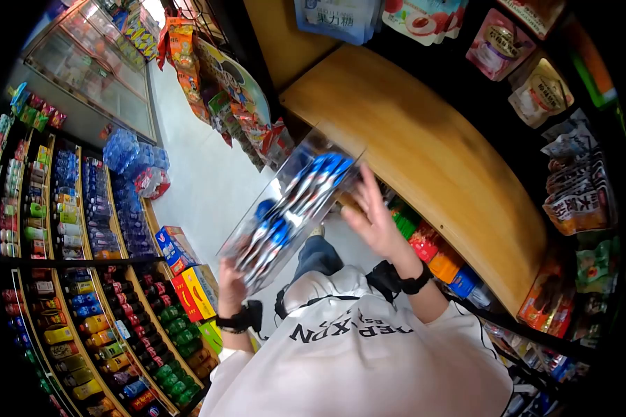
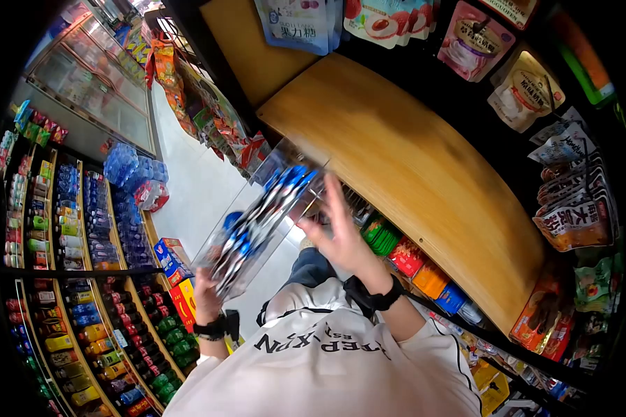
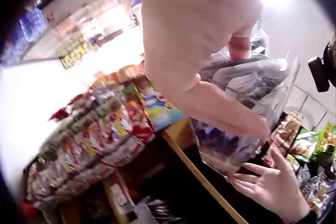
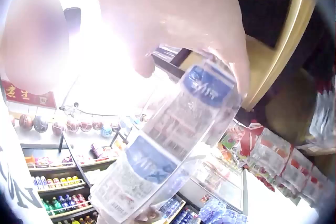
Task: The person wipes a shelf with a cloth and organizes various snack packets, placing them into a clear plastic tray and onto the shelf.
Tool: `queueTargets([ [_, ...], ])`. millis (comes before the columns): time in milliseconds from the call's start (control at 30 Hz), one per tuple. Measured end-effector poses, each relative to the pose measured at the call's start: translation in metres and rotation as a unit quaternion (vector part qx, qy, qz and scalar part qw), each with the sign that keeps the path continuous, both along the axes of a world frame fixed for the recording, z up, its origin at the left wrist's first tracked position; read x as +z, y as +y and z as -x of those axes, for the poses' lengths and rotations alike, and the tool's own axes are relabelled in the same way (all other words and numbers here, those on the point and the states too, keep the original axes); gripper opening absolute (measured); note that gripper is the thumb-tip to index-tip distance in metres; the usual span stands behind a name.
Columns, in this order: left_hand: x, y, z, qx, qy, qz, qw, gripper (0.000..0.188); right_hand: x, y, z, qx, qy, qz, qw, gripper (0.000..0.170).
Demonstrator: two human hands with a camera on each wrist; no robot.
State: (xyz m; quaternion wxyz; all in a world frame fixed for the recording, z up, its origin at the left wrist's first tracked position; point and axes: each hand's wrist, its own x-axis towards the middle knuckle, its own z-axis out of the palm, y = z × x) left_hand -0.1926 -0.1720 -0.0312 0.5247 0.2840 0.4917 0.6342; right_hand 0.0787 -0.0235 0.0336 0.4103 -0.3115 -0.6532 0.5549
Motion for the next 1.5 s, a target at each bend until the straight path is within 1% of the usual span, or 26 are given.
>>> queueTargets([
  [33, -0.009, 0.013, -0.009, 0.013, -0.020, 0.012, 1.000, 0.068, -0.002, 0.007, 0.001, -0.046, 0.055, 0.005, 0.997, 0.079],
  [67, -0.002, 0.033, -0.021, -0.028, -0.046, -0.024, 0.998, 0.067, -0.010, 0.019, -0.005, -0.096, 0.029, -0.017, 0.995, 0.080],
  [100, 0.005, 0.057, -0.032, -0.071, -0.071, -0.061, 0.993, 0.066, -0.002, 0.028, -0.008, -0.099, 0.036, 0.003, 0.994, 0.080],
  [167, 0.014, 0.096, -0.050, -0.102, -0.069, -0.077, 0.989, 0.066, 0.002, 0.049, -0.015, -0.173, -0.030, -0.001, 0.984, 0.076],
  [233, 0.006, 0.130, -0.064, -0.111, -0.078, -0.067, 0.988, 0.061, -0.003, 0.069, -0.023, -0.225, -0.111, -0.002, 0.968, 0.072],
  [267, 0.005, 0.145, -0.069, -0.125, -0.061, -0.066, 0.988, 0.060, -0.002, 0.074, -0.023, -0.224, -0.081, 0.032, 0.971, 0.069],
  [367, 0.013, 0.178, -0.082, -0.163, -0.049, -0.054, 0.984, 0.059, -0.019, 0.091, -0.020, -0.217, -0.095, 0.035, 0.971, 0.069],
  [433, 0.008, 0.193, -0.088, -0.150, -0.081, -0.070, 0.983, 0.058, -0.026, 0.100, -0.012, -0.235, -0.141, 0.013, 0.962, 0.069],
  [533, -0.001, 0.216, -0.084, -0.137, -0.064, -0.074, 0.986, 0.056, -0.024, 0.118, -0.001, -0.217, -0.150, 0.012, 0.964, 0.069],
  [600, 0.001, 0.230, -0.078, -0.143, -0.054, -0.052, 0.987, 0.053, -0.018, 0.131, 0.011, -0.228, -0.227, -0.026, 0.946, 0.071],
  [633, -0.001, 0.239, -0.072, -0.157, -0.053, -0.046, 0.985, 0.053, -0.012, 0.137, 0.017, -0.230, -0.228, -0.025, 0.946, 0.071],
  [700, 0.001, 0.253, -0.064, -0.150, -0.069, -0.042, 0.985, 0.055, 0.000, 0.150, 0.027, -0.162, -0.150, 0.138, 0.965, 0.073],
  [733, 0.007, 0.257, -0.062, -0.147, -0.062, -0.045, 0.986, 0.060, -0.011, 0.162, 0.031, -0.174, -0.130, 0.150, 0.965, 0.066],
  [767, 0.012, 0.258, -0.062, -0.131, -0.061, -0.066, 0.987, 0.063, -0.018, 0.174, 0.034, -0.173, -0.133, 0.149, 0.964, 0.066],
  [833, 0.016, 0.260, -0.057, -0.099, -0.082, -0.073, 0.989, 0.062, -0.024, 0.193, 0.044, -0.158, -0.061, 0.127, 0.977, 0.067],
  [867, 0.018, 0.259, -0.057, -0.078, -0.063, -0.068, 0.993, 0.062, -0.029, 0.200, 0.050, -0.173, -0.032, 0.114, 0.978, 0.058],
  [900, 0.017, 0.256, -0.058, -0.057, -0.043, -0.062, 0.996, 0.062, -0.028, 0.205, 0.055, -0.171, -0.032, 0.116, 0.978, 0.058],
  [967, -0.006, 0.252, -0.057, -0.045, 0.088, -0.097, 0.990, 0.074, -0.021, 0.214, 0.063, -0.169, -0.010, 0.126, 0.978, 0.049],
  [1033, 0.002, 0.240, -0.057, -0.061, 0.226, -0.133, 0.963, 0.079, -0.019, 0.220, 0.069, -0.167, -0.027, 0.115, 0.979, 0.045],
  [1067, 0.002, 0.239, -0.052, -0.080, 0.338, -0.176, 0.921, 0.083, -0.019, 0.222, 0.071, -0.167, -0.045, 0.103, 0.980, 0.041],
  [1100, 0.017, 0.236, -0.053, -0.099, 0.361, -0.182, 0.909, 0.083, -0.019, 0.225, 0.072, -0.167, -0.045, 0.106, 0.979, 0.041],
  [1200, 0.017, 0.240, -0.052, -0.133, 0.351, -0.199, 0.905, 0.086, -0.019, 0.228, 0.072, -0.162, -0.065, 0.122, 0.977, 0.043],
  [1300, 0.019, 0.242, -0.053, -0.139, 0.354, -0.210, 0.901, 0.088, -0.020, 0.226, 0.072, -0.166, -0.060, 0.116, 0.977, 0.040],
  [1400, 0.022, 0.244, -0.047, -0.157, 0.362, -0.218, 0.893, 0.090, -0.018, 0.216, 0.073, -0.196, -0.024, 0.117, 0.973, 0.043],
  [1467, 0.022, 0.246, -0.046, -0.168, 0.359, -0.217, 0.892, 0.090, -0.010, 0.204, 0.078, -0.234, 0.016, 0.079, 0.969, 0.043],
  [1500, 0.020, 0.248, -0.045, -0.173, 0.345, -0.212, 0.898, 0.090, -0.011, 0.204, 0.076, -0.237, 0.015, 0.083, 0.968, 0.043],
])
